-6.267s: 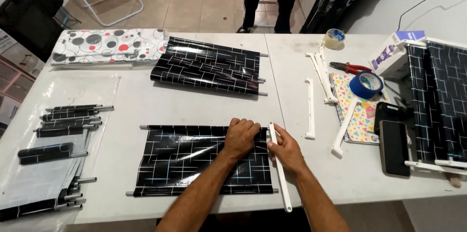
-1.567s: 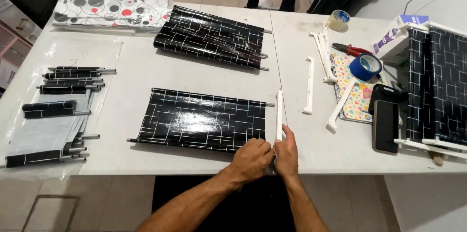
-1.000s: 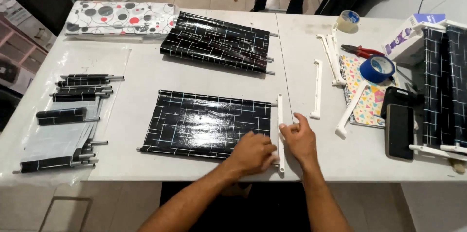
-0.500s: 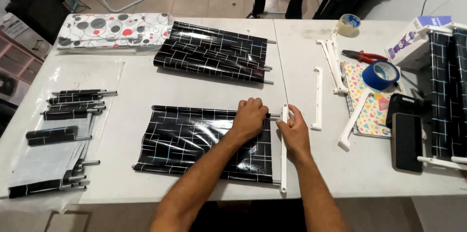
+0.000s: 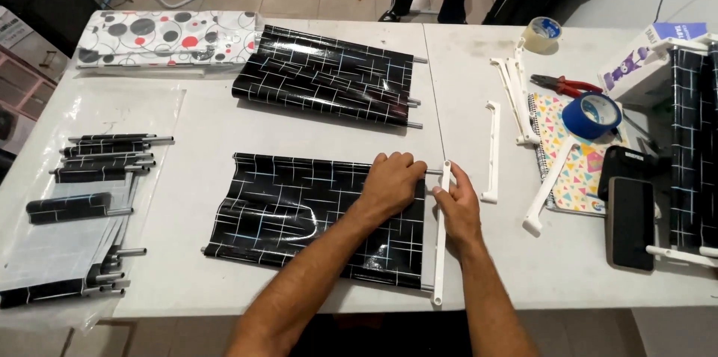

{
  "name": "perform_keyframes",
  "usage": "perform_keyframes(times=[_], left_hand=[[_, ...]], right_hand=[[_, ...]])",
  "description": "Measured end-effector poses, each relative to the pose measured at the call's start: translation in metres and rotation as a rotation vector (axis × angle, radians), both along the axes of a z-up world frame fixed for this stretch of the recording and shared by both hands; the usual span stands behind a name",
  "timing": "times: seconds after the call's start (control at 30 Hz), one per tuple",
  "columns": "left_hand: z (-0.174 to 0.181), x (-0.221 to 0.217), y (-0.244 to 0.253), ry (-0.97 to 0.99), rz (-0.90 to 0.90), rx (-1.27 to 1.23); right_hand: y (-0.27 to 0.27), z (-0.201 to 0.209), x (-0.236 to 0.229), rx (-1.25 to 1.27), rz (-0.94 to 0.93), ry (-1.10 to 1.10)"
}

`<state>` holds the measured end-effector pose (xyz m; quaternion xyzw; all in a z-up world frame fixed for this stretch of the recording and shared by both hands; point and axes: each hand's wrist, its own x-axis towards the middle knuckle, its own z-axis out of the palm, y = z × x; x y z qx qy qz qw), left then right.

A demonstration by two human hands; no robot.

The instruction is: Assembling modular shelf units by sliding plastic rods through the sleeves of patterned shelf liners.

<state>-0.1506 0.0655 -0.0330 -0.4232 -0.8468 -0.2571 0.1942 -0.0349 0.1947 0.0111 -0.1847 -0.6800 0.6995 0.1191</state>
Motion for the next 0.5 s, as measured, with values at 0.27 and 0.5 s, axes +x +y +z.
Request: perform_keyframes(times=[0.27,0.5], left_hand=[[0.010,0.003,-0.001,-0.027,0.020,-0.015],[0.016,0.004,0.002,-0.053,-0.001,-0.017]], right_hand=[[0.006,-0.015,0.000,-0.054,0.030,0.124],[0.015,-0.035,-0.001,-0.067,0.032,0.218]])
